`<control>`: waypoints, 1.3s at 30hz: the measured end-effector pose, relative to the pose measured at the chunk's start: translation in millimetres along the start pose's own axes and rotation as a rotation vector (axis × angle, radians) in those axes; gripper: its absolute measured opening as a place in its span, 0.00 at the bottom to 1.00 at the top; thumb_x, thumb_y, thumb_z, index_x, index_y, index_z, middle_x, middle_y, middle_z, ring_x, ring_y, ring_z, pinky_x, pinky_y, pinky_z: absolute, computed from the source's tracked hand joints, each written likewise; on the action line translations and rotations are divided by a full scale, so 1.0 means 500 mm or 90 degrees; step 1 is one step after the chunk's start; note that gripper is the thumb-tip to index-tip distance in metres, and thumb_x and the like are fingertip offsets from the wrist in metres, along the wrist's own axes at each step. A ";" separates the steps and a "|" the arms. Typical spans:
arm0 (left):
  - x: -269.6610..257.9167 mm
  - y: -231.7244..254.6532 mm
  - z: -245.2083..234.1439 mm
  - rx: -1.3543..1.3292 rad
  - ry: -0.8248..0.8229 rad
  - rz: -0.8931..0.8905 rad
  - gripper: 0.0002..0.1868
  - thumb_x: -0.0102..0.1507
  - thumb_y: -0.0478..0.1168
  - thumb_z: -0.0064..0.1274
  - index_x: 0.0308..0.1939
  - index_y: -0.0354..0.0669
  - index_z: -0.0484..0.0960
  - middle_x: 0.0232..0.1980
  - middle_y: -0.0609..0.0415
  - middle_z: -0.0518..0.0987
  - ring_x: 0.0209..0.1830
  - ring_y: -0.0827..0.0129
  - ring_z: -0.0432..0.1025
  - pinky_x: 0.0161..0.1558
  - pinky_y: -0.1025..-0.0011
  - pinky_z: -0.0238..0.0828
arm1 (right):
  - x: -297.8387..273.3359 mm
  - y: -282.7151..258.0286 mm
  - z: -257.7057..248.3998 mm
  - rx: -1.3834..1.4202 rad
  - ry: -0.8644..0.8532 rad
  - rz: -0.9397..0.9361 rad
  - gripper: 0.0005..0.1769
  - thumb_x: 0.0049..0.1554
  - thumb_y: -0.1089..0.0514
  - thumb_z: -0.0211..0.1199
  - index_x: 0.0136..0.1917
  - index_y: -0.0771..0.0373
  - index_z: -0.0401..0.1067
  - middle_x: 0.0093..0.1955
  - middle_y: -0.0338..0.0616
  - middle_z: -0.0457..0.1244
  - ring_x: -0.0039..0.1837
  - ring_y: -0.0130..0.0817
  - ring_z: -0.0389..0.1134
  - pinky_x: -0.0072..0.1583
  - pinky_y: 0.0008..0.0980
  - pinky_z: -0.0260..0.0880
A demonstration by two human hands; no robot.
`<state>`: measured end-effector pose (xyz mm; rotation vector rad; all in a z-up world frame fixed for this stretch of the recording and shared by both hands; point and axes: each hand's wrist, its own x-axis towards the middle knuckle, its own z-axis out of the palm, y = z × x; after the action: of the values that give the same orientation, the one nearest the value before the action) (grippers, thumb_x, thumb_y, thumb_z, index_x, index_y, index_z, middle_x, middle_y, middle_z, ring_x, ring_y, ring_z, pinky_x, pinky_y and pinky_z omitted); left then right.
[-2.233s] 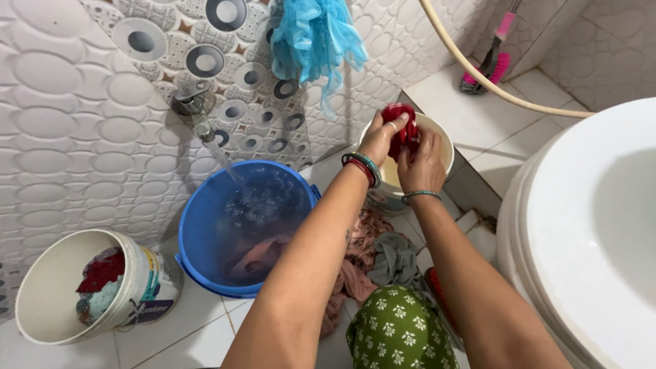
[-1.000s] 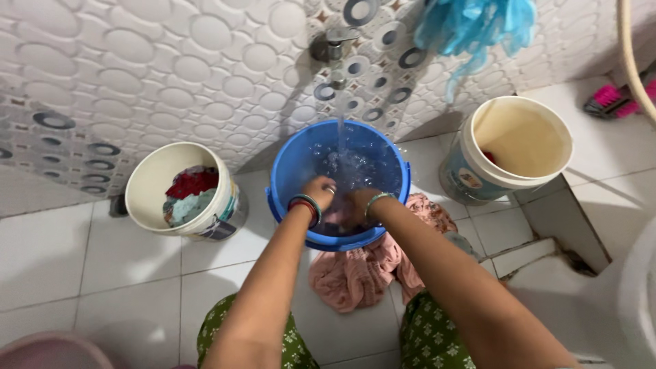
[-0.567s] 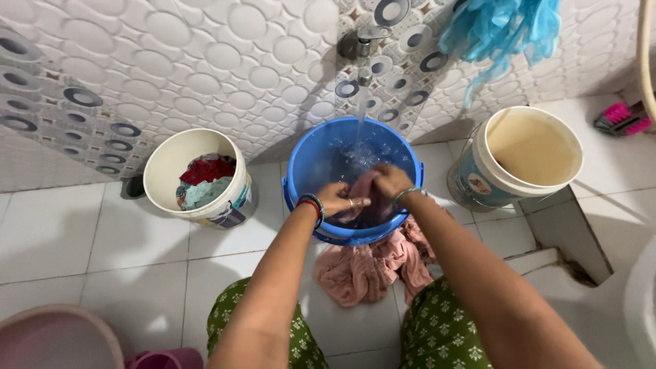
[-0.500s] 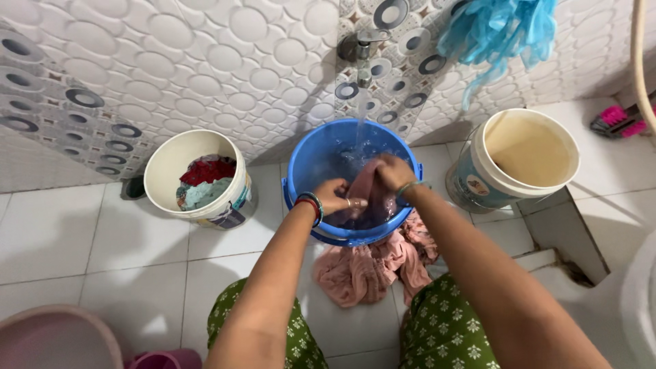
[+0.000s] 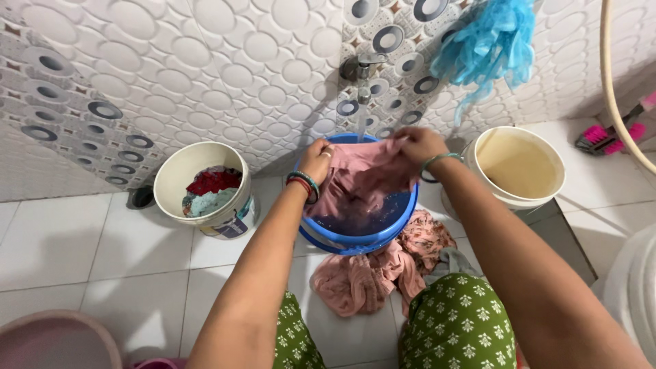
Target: The person washes several pieces of clothing by hand in a blue bucket filled with water. They scrub and rinse each item individually, then transfer the washed clothes into a white bucket.
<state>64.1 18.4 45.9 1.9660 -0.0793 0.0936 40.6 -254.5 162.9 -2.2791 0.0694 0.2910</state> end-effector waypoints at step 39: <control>-0.100 -0.248 0.224 0.345 -0.201 -0.205 0.24 0.64 0.49 0.52 0.63 0.50 0.74 0.59 0.44 0.78 0.59 0.49 0.73 0.60 0.56 0.69 | 0.063 0.284 0.422 -0.481 0.026 -0.145 0.29 0.48 0.44 0.65 0.60 0.59 0.74 0.52 0.60 0.69 0.55 0.58 0.71 0.58 0.52 0.71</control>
<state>30.0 -36.1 -116.2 2.4930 0.0656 -0.4512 11.3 -189.8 -83.1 -3.0051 -0.3315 0.1622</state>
